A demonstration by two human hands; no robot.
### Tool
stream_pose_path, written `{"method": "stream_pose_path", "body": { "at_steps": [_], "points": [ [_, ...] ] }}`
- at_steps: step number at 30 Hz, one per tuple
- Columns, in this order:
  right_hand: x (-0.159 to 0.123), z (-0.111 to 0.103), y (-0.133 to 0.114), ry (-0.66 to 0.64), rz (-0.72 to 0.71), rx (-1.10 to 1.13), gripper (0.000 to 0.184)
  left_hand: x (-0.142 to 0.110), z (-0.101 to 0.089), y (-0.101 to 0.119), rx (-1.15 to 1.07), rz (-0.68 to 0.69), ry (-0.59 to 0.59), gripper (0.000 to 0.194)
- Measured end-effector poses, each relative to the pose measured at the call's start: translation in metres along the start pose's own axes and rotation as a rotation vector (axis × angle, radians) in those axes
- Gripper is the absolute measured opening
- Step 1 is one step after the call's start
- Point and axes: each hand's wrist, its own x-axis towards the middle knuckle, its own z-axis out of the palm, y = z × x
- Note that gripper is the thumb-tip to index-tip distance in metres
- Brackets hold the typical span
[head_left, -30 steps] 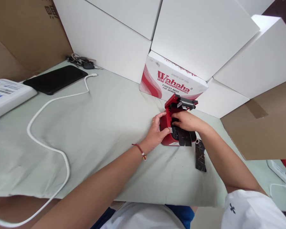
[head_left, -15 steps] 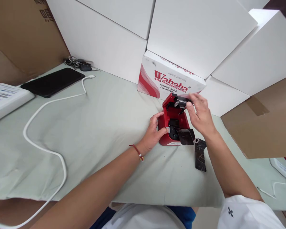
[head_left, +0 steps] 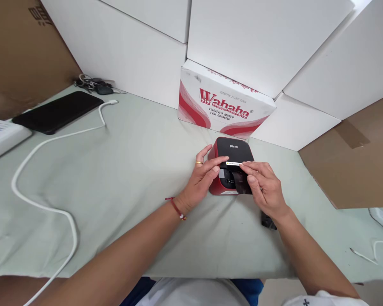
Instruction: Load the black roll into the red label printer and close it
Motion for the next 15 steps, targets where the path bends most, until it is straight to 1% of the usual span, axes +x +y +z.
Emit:
{"method": "stream_pose_path", "body": {
  "at_steps": [3, 6, 9, 11, 13, 14, 15],
  "points": [
    [-0.003, 0.007, -0.001, 0.046, 0.007, 0.013, 0.034, 0.0, 0.0, 0.002, 0.068, 0.017, 0.011, 0.065],
    [-0.003, 0.011, -0.001, 0.081, 0.019, 0.011, 0.032, 0.001, 0.001, 0.002, 0.093, 0.063, 0.024, 0.068],
    [-0.004, 0.015, -0.002, 0.074, 0.035, 0.003, 0.032, 0.003, 0.001, 0.003, 0.07, 0.067, 0.003, 0.055],
    [-0.005, 0.018, -0.002, 0.086, 0.045, -0.001, 0.032, 0.004, -0.001, 0.004, 0.036, 0.03, -0.018, 0.04],
    [-0.007, 0.022, -0.004, 0.127, 0.048, 0.001, 0.031, 0.005, -0.002, 0.003, -0.014, -0.023, -0.029, 0.028],
    [-0.007, 0.023, -0.005, 0.148, 0.051, 0.005, 0.031, 0.005, -0.002, 0.003, -0.052, -0.049, -0.026, 0.025],
    [-0.009, 0.024, -0.006, 0.16, 0.054, 0.011, 0.031, 0.006, -0.002, 0.002, -0.1, -0.071, -0.016, 0.026]
  ]
}}
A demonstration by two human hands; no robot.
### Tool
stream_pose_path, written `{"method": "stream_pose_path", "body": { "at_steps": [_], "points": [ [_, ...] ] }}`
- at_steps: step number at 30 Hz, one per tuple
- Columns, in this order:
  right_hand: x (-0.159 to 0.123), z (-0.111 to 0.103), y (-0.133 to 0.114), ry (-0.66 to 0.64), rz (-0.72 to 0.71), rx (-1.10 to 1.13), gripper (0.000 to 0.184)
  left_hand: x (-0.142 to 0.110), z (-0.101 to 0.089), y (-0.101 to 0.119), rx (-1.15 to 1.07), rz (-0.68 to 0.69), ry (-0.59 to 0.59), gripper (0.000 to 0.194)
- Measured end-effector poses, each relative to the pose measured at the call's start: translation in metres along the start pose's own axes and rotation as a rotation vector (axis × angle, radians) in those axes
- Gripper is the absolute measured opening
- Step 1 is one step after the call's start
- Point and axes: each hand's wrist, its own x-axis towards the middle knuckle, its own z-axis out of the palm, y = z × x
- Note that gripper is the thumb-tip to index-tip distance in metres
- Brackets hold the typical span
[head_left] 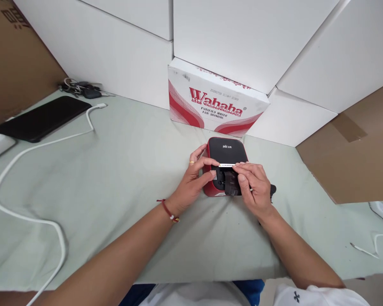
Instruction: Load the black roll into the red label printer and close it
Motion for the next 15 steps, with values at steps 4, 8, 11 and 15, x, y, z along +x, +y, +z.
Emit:
{"method": "stream_pose_path", "body": {
  "at_steps": [4, 8, 11, 15],
  "points": [
    [-0.007, -0.003, -0.007, -0.005, -0.013, 0.001, 0.034, 0.003, 0.001, -0.005, -0.149, -0.067, 0.052, 0.077],
    [-0.013, -0.008, -0.011, -0.023, -0.147, -0.025, 0.034, 0.004, 0.005, -0.004, -0.139, -0.082, 0.05, 0.099],
    [-0.01, -0.009, -0.013, -0.012, -0.222, 0.003, 0.032, 0.003, 0.009, -0.001, -0.211, -0.088, 0.042, 0.1],
    [0.004, -0.015, -0.018, -0.05, -0.245, 0.056, 0.024, 0.004, 0.012, -0.001, -0.253, -0.093, 0.03, 0.094]
  ]
}}
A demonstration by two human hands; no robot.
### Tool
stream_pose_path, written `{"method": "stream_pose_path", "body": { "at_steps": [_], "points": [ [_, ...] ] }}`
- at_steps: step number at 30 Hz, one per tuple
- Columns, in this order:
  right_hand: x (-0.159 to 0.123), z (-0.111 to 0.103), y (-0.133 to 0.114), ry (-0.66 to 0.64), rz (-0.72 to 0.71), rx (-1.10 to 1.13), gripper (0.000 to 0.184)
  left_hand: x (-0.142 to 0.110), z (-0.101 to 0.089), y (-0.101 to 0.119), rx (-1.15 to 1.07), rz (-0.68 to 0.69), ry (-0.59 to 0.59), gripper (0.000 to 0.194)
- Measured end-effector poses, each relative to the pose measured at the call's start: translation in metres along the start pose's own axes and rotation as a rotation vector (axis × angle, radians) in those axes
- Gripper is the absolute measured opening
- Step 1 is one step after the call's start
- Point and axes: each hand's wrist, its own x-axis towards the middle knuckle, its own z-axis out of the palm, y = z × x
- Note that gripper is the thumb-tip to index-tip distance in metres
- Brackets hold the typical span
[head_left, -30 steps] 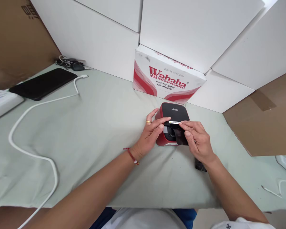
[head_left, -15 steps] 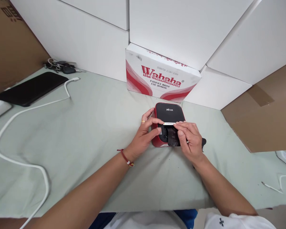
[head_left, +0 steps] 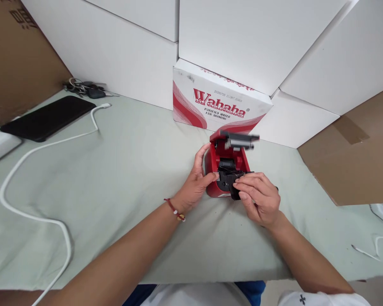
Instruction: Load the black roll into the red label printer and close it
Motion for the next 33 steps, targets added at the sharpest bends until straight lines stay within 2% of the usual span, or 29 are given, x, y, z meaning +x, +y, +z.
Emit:
{"method": "stream_pose_path", "body": {
  "at_steps": [2, 4, 6, 8, 11, 12, 14, 18, 21, 25, 29, 31, 33],
  "points": [
    [0.013, -0.007, 0.002, -0.052, 0.061, 0.018, 0.021, 0.001, 0.0, -0.002, 0.009, 0.015, -0.006, 0.092],
    [0.03, -0.013, 0.01, -0.14, 0.21, 0.03, 0.022, 0.003, -0.001, -0.005, 0.013, 0.024, -0.003, 0.089],
    [0.051, -0.015, 0.025, -0.285, 0.402, 0.012, 0.027, 0.004, -0.003, -0.01, 0.017, 0.015, 0.006, 0.085],
    [0.073, -0.011, 0.044, -0.507, 0.535, -0.084, 0.025, 0.005, -0.004, -0.015, 0.036, 0.01, 0.018, 0.08],
    [0.098, 0.004, 0.067, -0.877, 0.533, -0.296, 0.037, 0.006, -0.007, -0.021, 0.09, 0.038, 0.03, 0.077],
    [0.103, 0.01, 0.072, -0.958, 0.503, -0.331, 0.039, 0.007, -0.007, -0.023, 0.107, 0.052, 0.029, 0.076],
    [0.108, 0.021, 0.076, -1.031, 0.458, -0.341, 0.034, 0.008, -0.008, -0.025, 0.13, 0.078, 0.023, 0.076],
    [0.106, 0.029, 0.073, -1.031, 0.427, -0.318, 0.025, 0.008, -0.007, -0.025, 0.142, 0.102, 0.025, 0.075],
    [0.102, 0.015, 0.064, -0.963, 0.434, -0.295, 0.033, 0.008, -0.006, -0.024, 0.136, 0.102, 0.035, 0.074],
    [0.092, -0.038, 0.045, -0.667, 0.524, -0.035, 0.033, 0.008, -0.004, -0.024, 0.134, 0.105, 0.034, 0.072],
    [0.065, -0.101, 0.036, -0.432, 0.731, 0.209, 0.047, 0.009, -0.004, -0.023, 0.148, 0.065, 0.053, 0.072],
    [0.045, -0.119, 0.041, -0.375, 0.825, 0.281, 0.049, 0.009, -0.005, -0.022, 0.156, 0.048, 0.055, 0.073],
    [0.024, -0.123, 0.049, -0.394, 0.92, 0.321, 0.049, 0.009, -0.006, -0.023, 0.168, 0.054, 0.052, 0.073]
  ]
}}
